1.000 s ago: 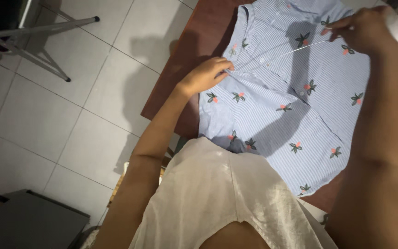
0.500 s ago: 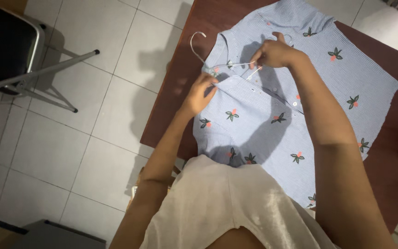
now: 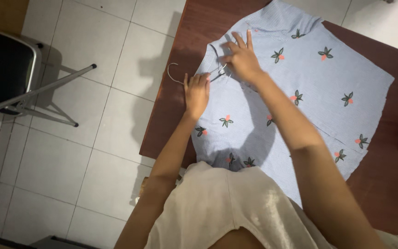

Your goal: The person irons a light blue patterned shirt laid out on a wooden table. They smooth the fabric with one hand while moving the iron with the other, then fold the shirt and place it on a hanger.

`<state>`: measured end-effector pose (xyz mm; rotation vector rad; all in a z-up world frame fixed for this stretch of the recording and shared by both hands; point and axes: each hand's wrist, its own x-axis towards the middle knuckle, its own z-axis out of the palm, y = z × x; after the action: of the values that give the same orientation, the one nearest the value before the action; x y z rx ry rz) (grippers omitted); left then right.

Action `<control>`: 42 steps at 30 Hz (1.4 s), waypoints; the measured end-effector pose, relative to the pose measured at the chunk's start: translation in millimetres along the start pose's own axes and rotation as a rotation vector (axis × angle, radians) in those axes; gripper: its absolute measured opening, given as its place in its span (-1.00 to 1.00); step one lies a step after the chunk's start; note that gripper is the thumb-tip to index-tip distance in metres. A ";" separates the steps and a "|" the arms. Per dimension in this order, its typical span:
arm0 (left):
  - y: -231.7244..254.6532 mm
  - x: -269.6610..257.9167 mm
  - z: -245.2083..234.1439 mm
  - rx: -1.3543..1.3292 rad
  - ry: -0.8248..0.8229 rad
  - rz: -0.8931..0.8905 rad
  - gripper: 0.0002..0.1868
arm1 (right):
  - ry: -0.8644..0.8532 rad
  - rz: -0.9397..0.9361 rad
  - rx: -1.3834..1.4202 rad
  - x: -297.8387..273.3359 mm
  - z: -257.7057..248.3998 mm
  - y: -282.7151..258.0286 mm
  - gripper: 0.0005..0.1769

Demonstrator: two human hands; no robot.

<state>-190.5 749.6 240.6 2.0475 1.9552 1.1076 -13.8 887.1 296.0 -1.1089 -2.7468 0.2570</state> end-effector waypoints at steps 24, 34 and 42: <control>-17.3 -6.0 6.3 -0.327 0.097 -0.036 -0.86 | 0.233 0.145 0.089 -76.8 33.3 -11.7 -0.67; -10.9 -4.1 -1.0 -0.359 0.126 -0.030 -0.92 | 0.461 0.613 0.288 -38.3 28.5 82.4 -0.80; -15.1 -6.1 3.4 -0.349 0.116 0.014 -0.94 | 0.610 0.733 0.226 -20.3 -9.9 106.1 -0.79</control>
<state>-200.5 748.0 227.4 1.8510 1.6484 1.4799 73.9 949.1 280.3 -1.7276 -1.6740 0.2497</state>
